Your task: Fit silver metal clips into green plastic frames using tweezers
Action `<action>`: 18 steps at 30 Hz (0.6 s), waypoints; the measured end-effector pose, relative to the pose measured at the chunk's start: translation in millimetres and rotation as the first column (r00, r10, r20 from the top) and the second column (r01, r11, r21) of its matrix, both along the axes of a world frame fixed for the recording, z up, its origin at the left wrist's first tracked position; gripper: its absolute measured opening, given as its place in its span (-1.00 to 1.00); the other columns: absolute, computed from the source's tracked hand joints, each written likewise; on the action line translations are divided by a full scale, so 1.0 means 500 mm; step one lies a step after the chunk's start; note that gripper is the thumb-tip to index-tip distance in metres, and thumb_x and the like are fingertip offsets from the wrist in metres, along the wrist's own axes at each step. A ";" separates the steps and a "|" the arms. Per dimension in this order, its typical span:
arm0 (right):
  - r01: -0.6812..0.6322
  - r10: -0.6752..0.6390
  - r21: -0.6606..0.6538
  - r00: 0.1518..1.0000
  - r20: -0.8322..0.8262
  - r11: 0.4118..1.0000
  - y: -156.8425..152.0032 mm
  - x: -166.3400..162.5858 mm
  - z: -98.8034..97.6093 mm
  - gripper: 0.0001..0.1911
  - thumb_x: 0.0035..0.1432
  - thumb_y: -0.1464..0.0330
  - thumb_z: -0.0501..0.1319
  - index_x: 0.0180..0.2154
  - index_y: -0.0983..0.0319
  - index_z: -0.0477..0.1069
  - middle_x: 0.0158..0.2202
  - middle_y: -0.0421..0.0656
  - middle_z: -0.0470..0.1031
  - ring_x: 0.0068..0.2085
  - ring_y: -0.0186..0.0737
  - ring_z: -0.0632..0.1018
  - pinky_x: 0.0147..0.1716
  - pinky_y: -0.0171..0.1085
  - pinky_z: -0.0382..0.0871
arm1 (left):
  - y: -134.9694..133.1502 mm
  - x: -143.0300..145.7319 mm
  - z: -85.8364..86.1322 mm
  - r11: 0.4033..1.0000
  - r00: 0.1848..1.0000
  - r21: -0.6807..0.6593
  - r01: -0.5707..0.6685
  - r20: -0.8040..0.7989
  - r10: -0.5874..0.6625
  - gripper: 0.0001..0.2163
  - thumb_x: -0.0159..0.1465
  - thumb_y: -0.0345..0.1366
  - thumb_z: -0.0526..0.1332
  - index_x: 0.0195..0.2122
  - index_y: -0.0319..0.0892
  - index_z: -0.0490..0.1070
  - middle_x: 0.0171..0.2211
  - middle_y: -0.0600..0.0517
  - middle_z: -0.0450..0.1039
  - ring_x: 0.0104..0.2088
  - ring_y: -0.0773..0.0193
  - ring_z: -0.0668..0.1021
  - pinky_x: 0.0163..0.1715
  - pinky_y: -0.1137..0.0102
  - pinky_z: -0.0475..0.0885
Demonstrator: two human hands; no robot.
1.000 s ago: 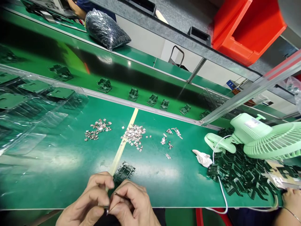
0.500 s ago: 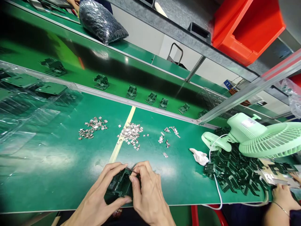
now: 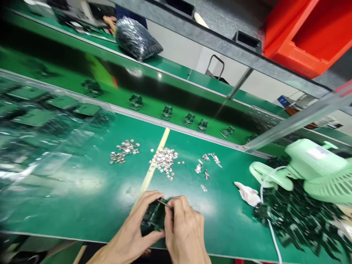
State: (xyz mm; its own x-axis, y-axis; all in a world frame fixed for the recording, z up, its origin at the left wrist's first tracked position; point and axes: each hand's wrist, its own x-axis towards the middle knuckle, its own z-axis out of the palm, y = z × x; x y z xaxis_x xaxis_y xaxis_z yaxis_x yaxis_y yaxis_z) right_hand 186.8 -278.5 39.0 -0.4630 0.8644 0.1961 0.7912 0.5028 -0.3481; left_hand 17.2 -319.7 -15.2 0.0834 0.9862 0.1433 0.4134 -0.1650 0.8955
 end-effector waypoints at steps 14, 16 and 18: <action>0.035 -0.095 -0.160 0.919 -0.382 0.986 0.003 0.031 -0.013 -0.88 0.42 0.32 0.19 -0.17 0.12 0.52 -0.23 -0.11 0.53 -0.49 -0.33 0.45 -0.54 -0.32 0.33 | 0.160 -0.266 -0.027 0.929 0.787 0.206 -0.306 -0.495 0.369 -0.77 0.46 -0.28 0.07 -0.16 -0.12 0.54 -0.15 -0.11 0.44 -0.10 -0.01 0.42 -0.05 0.07 0.42; 0.055 -0.128 -0.182 0.898 -0.421 0.982 -0.004 0.034 -0.013 -0.87 0.42 0.31 0.20 -0.18 0.12 0.53 -0.25 -0.11 0.52 -0.48 -0.32 0.45 -0.53 -0.30 0.31 | 0.164 -0.266 -0.027 0.938 0.792 0.196 -0.284 -0.503 0.345 -0.75 0.46 -0.28 0.07 -0.23 -0.13 0.54 -0.18 -0.11 0.44 -0.11 -0.01 0.40 -0.09 0.09 0.40; 0.092 -0.184 -0.220 0.874 -0.449 0.971 -0.011 0.033 -0.007 -0.87 0.41 0.28 0.21 -0.18 0.11 0.53 -0.28 -0.14 0.50 -0.51 -0.32 0.41 -0.55 -0.29 0.26 | 0.155 -0.253 -0.014 0.948 0.814 0.183 -0.259 -0.487 0.317 -0.75 0.46 -0.27 0.06 -0.24 -0.13 0.53 -0.17 -0.11 0.46 -0.09 -0.02 0.40 -0.08 0.08 0.37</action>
